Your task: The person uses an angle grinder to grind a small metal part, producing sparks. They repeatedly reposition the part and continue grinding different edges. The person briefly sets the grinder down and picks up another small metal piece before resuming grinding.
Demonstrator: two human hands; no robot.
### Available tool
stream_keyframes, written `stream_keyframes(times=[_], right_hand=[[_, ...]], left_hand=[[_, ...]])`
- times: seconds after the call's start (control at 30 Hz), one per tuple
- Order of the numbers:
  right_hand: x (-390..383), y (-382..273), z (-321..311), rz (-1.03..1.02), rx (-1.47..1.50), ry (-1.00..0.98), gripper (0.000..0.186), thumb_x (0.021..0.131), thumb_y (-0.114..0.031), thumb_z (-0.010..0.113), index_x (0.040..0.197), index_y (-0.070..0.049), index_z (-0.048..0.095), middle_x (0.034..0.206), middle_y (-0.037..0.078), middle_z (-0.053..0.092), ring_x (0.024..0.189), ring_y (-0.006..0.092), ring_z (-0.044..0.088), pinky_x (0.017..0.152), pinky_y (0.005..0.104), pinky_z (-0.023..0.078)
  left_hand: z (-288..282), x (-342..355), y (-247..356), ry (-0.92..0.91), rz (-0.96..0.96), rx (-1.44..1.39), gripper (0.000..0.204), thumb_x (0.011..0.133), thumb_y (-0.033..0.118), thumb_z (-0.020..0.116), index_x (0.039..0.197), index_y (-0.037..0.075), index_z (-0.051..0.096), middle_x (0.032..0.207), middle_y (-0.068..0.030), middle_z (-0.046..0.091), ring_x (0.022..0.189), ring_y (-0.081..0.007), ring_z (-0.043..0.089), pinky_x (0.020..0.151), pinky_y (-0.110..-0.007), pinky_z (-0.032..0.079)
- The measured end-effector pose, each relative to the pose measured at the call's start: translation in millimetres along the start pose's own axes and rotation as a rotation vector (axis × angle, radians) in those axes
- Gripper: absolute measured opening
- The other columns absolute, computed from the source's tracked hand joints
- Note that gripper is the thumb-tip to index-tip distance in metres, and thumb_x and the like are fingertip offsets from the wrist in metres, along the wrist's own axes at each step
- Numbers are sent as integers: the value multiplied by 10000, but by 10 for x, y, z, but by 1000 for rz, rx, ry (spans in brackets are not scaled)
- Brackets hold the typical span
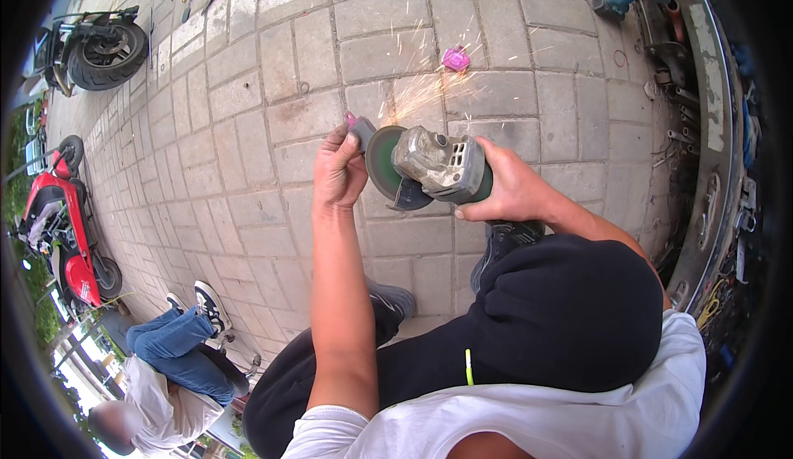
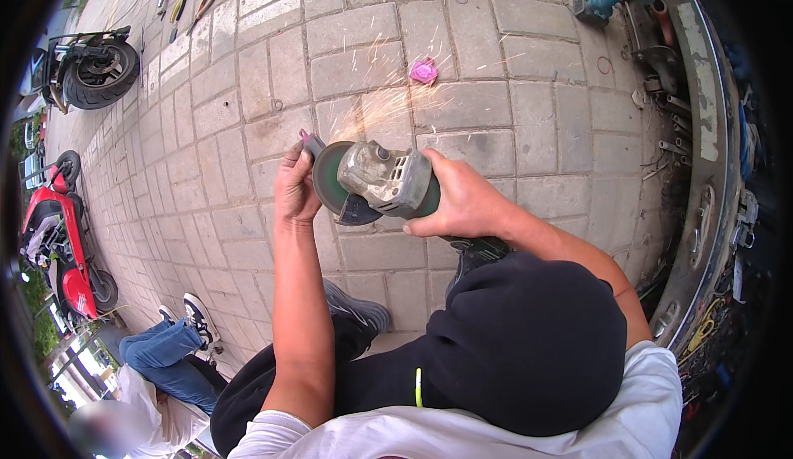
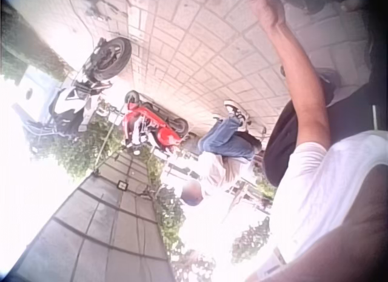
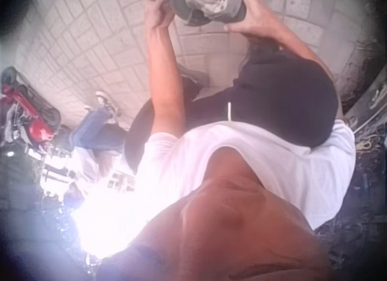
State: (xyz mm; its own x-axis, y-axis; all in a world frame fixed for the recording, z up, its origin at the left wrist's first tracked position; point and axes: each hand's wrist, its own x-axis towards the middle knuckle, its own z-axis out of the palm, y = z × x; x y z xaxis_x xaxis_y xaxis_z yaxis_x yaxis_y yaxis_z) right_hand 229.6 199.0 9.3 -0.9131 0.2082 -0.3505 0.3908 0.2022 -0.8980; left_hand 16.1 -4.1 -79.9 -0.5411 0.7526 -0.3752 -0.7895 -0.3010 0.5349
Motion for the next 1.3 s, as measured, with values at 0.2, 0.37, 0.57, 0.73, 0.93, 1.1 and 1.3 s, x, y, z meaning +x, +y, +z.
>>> stream_keyframes(times=[0.2, 0.37, 0.57, 0.73, 0.93, 1.1, 1.3], right_hand=[[-3, 9, 7, 1, -15, 7, 986, 593, -301, 860, 1301, 180, 371, 1095, 303, 635, 1043, 358, 642, 921, 382, 478], [9, 35, 13, -1, 6, 2, 987, 592, -301, 860, 1301, 181, 371, 1092, 306, 634, 1041, 361, 642, 921, 383, 478], [7, 15, 9, 3, 6, 5, 978, 595, -295, 860, 1301, 174, 373, 1090, 297, 637, 1036, 351, 644, 918, 379, 479], [6, -7, 3, 11, 5, 4, 970, 597, -291, 859, 1301, 170, 376, 1094, 291, 637, 1035, 344, 644, 918, 376, 479], [5, -14, 2, 20, 4, 7, 968, 597, -287, 857, 1302, 171, 377, 1101, 289, 637, 1042, 342, 642, 924, 376, 477], [10, 7, 8, 12, 0, 7, 965, 596, -282, 857, 1305, 166, 378, 1104, 287, 637, 1045, 339, 641, 926, 377, 476], [8, -16, 0, 4, 25, 13, 948, 598, -273, 858, 1303, 152, 388, 1103, 280, 640, 1044, 337, 642, 925, 377, 477]], left_hand=[[-5, 5, -2, -15, -1, -4, 267, 885, 18, 675, 1151, 18, 657, 1143, -126, 690, 1022, -212, 663, 933, -357, 525], [32, -1, -26, 11, 31, 39, 268, 910, 59, 660, 1173, 13, 631, 1081, -118, 698, 948, -204, 683, 860, -343, 560], [6, 3, -17, 6, 9, 12, 273, 895, 30, 667, 1166, 12, 643, 1119, -121, 693, 1004, -206, 668, 915, -346, 533], [-8, 4, -19, -10, 1, -4, 292, 889, 11, 665, 1179, 9, 640, 1147, -127, 686, 1031, -207, 661, 939, -343, 522], [-3, 2, -17, -10, -8, -1, 286, 889, 9, 665, 1174, 12, 642, 1147, -126, 686, 1028, -207, 663, 936, -344, 524], [-6, -3, -24, -5, -1, -7, 277, 887, 10, 668, 1163, 11, 644, 1144, -125, 687, 1027, -206, 662, 933, -345, 525], [26, -8, -19, -17, -2, -4, 282, 886, 9, 669, 1167, 12, 642, 1140, -122, 688, 1022, -207, 664, 933, -346, 526]])
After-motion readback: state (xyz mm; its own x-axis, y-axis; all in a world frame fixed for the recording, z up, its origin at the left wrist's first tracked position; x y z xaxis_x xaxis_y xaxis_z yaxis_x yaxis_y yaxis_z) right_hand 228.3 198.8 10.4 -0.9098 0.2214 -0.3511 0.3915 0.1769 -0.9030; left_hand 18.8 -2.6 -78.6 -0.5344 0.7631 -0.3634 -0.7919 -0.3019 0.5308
